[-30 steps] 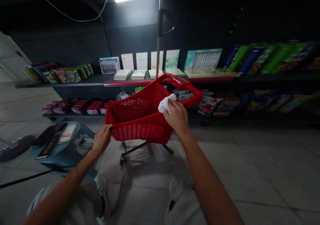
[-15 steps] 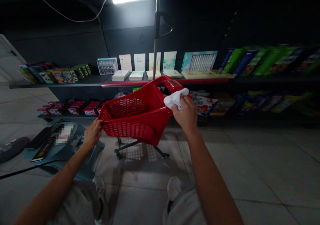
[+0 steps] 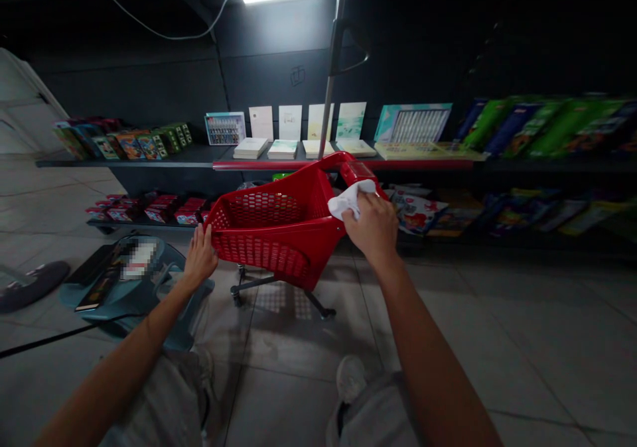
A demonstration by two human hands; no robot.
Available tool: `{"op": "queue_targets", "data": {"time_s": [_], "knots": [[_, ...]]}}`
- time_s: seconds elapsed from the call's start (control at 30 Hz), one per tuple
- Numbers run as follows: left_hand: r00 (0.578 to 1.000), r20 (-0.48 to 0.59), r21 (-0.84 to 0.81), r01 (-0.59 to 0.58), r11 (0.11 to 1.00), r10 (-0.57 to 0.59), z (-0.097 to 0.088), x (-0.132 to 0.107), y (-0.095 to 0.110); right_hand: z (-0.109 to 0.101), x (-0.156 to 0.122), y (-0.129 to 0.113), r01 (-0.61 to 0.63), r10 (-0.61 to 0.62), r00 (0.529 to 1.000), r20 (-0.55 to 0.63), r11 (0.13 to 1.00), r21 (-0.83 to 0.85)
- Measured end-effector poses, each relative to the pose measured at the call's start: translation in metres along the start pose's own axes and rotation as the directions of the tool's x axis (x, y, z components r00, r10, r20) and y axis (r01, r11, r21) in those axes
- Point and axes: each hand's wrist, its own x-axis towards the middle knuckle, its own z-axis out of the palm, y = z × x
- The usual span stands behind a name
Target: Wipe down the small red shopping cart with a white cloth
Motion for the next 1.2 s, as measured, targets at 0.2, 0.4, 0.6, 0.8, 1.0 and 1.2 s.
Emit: {"op": "queue_targets", "data": {"time_s": [0.2,0.4,0.6,0.8,1.0,1.2], "knots": [[0.962,0.001,-0.1,-0.271,0.958,0.272,-0.004,-0.02,0.044,-0.006,-0.008,-0.01,0.008,-0.007,1.0,0.012,0.997,-0.075],[0.939,0.092,-0.174,-0.314,0.933,0.333,0.014,-0.038,0.08,-0.022,-0.025,-0.037,-0.002,0.005,1.0,0.031,0.994,-0.112],[0.979,0.064,-0.267,-0.169,0.949,0.193,0.029,-0.044,0.093,-0.042,-0.041,-0.074,0.041,-0.031,0.992,0.121,0.996,-0.085],[0.978,-0.02,-0.385,-0.197,0.902,0.206,0.025,-0.063,0.11,-0.06,-0.057,-0.116,0.101,-0.092,0.977,0.194,0.994,-0.04],[0.985,-0.016,-0.498,-0.155,0.853,0.169,0.025,-0.069,0.109,-0.074,-0.059,-0.156,0.08,-0.075,0.95,0.302,0.997,-0.005],[0.996,-0.063,-0.545,-0.091,0.833,0.068,0.037,-0.077,0.113,-0.08,-0.057,-0.183,0.056,-0.067,0.926,0.372,0.998,0.039]]}}
